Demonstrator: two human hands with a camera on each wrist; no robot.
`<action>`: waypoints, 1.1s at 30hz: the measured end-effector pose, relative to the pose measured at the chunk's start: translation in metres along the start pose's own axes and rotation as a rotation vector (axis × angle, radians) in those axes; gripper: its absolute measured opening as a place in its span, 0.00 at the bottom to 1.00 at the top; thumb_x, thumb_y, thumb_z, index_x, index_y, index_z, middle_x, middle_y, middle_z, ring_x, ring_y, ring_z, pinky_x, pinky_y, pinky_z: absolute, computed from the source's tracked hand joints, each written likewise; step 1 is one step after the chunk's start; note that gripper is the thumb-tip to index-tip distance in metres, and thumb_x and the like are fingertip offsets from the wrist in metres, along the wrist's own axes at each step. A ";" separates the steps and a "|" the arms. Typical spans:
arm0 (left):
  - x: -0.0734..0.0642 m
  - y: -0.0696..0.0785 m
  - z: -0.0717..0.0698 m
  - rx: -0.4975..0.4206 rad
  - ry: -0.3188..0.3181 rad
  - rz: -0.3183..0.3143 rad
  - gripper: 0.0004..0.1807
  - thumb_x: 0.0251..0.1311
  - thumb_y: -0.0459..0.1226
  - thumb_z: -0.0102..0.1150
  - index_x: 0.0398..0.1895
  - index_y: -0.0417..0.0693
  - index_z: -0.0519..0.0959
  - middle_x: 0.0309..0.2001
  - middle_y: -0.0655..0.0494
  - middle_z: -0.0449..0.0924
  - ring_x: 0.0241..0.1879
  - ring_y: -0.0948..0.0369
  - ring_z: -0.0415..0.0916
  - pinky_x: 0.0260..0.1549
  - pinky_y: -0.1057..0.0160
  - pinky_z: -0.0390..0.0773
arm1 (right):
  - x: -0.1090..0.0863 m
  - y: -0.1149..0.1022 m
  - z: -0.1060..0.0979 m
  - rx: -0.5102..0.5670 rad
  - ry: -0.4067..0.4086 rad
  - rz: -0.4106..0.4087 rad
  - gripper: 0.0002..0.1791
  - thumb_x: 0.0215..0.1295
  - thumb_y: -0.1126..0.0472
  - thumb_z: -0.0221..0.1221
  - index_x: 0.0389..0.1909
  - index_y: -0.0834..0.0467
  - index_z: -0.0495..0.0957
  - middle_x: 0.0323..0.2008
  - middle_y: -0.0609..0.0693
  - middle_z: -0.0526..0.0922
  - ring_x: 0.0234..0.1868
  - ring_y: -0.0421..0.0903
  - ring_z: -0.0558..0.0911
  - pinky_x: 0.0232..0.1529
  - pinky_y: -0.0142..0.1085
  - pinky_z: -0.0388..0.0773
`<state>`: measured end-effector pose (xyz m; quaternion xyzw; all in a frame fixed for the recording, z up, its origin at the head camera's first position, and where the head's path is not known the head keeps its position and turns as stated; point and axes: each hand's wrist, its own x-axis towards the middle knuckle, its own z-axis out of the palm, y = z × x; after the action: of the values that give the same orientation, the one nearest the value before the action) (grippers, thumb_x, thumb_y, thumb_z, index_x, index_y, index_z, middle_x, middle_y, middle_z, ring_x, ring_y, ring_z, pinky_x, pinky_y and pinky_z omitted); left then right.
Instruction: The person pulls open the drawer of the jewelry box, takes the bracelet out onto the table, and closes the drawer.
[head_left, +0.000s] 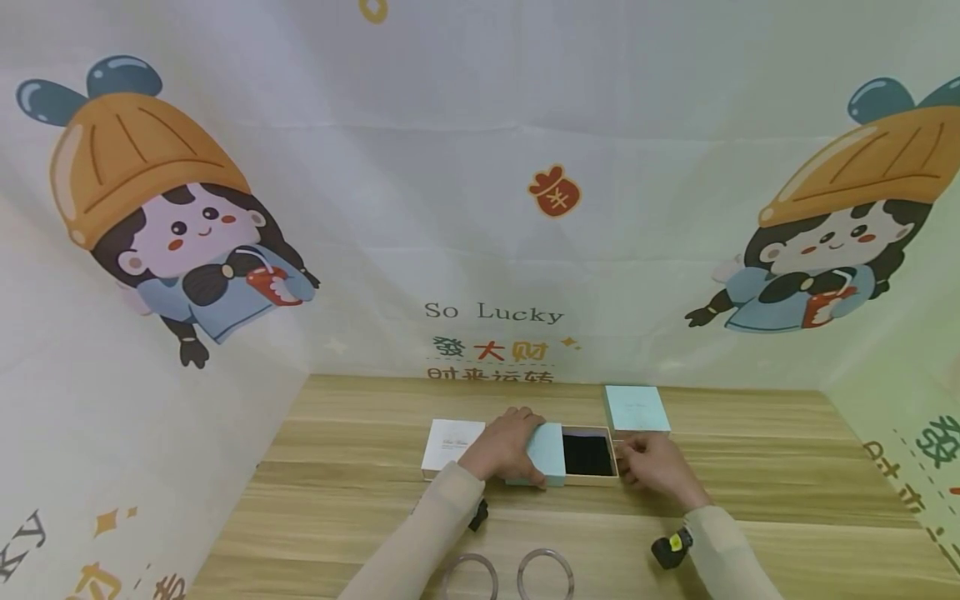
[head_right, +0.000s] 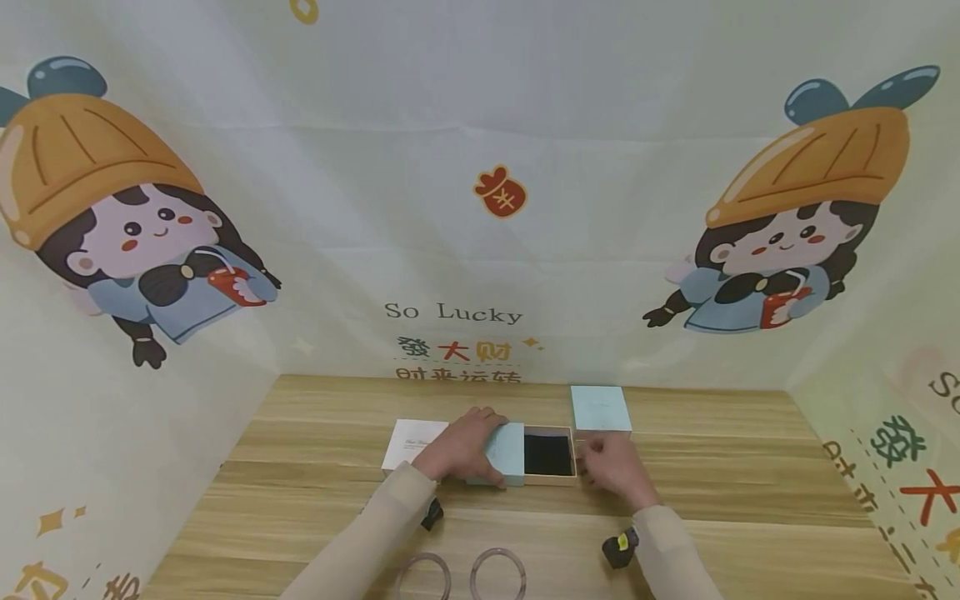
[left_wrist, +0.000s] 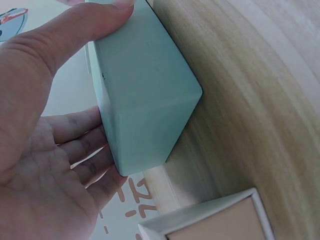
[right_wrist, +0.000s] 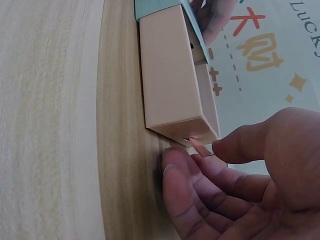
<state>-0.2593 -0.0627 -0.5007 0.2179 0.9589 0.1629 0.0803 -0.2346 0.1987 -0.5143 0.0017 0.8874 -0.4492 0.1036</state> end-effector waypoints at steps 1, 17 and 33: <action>0.000 0.000 0.000 0.001 0.001 0.000 0.51 0.37 0.52 0.85 0.69 0.49 0.73 0.59 0.56 0.78 0.55 0.59 0.72 0.58 0.57 0.76 | 0.001 0.001 0.001 0.006 0.003 -0.003 0.15 0.75 0.62 0.53 0.43 0.70 0.83 0.33 0.56 0.87 0.28 0.43 0.84 0.30 0.38 0.84; 0.001 0.000 0.003 0.009 0.008 -0.001 0.52 0.36 0.52 0.85 0.69 0.50 0.74 0.58 0.57 0.78 0.54 0.60 0.72 0.56 0.58 0.77 | 0.005 0.010 0.010 0.028 0.063 -0.063 0.10 0.70 0.69 0.57 0.41 0.71 0.84 0.23 0.51 0.85 0.25 0.41 0.82 0.27 0.35 0.83; 0.001 -0.001 0.002 0.005 -0.002 -0.006 0.52 0.37 0.53 0.85 0.70 0.50 0.72 0.61 0.56 0.77 0.57 0.58 0.72 0.59 0.57 0.76 | 0.009 0.009 0.020 0.093 0.115 -0.103 0.07 0.66 0.73 0.58 0.37 0.72 0.84 0.23 0.54 0.85 0.23 0.41 0.82 0.25 0.34 0.83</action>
<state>-0.2604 -0.0622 -0.5027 0.2156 0.9598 0.1600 0.0814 -0.2390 0.1871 -0.5352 -0.0135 0.8690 -0.4938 0.0291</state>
